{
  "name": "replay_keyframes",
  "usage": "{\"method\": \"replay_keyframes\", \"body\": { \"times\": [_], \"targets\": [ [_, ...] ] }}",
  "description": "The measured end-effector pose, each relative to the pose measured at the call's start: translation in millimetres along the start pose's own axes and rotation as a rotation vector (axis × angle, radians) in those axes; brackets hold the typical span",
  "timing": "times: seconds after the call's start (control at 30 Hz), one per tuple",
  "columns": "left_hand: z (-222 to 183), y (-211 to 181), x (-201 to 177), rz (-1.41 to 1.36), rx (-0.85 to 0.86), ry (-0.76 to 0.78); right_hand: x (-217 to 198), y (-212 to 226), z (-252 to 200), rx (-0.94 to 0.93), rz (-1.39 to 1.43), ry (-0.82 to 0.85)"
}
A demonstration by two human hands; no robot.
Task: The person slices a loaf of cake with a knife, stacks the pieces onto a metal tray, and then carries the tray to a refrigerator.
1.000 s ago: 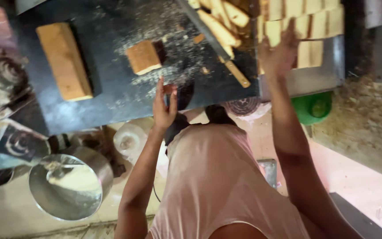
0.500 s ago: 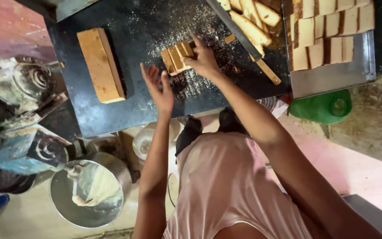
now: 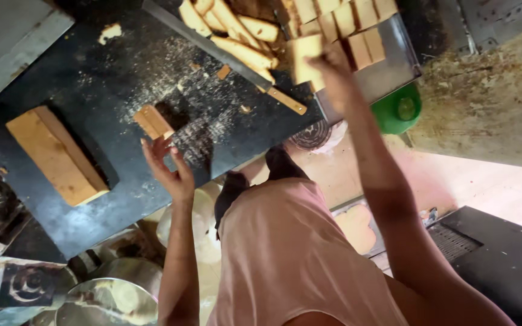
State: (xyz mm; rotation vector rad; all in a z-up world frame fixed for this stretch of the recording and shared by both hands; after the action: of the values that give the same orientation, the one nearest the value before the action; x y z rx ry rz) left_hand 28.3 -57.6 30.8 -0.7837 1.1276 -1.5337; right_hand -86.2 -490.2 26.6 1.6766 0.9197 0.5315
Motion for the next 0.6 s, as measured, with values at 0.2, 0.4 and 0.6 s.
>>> {"method": "replay_keyframes", "body": {
  "times": [0.2, 0.4, 0.6],
  "targets": [
    [-3, -20, 96, -0.020, -0.027, 0.115, -106, -3, 56, -0.164, -0.351, -0.022],
    [-13, -24, 170, -0.140, -0.086, 0.240, -99, -14, 73, -0.300, -0.986, -0.119],
    [-8, -29, 205, -0.082, -0.137, 0.381, -89, -5, 50, -0.590, -1.027, -0.253]
  ]
}}
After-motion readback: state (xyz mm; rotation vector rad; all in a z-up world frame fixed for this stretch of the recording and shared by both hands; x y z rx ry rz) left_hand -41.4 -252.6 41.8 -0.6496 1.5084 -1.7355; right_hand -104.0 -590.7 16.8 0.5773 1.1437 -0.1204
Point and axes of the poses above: each hand's wrist, its own z-axis towards the middle knuckle, its own x-axis out of the palm, y = z × x, the point moved 4 cm from there along z, towards the middle knuckle, and after that the axes turned 12 degrees about -z, right-handed, at the moved point
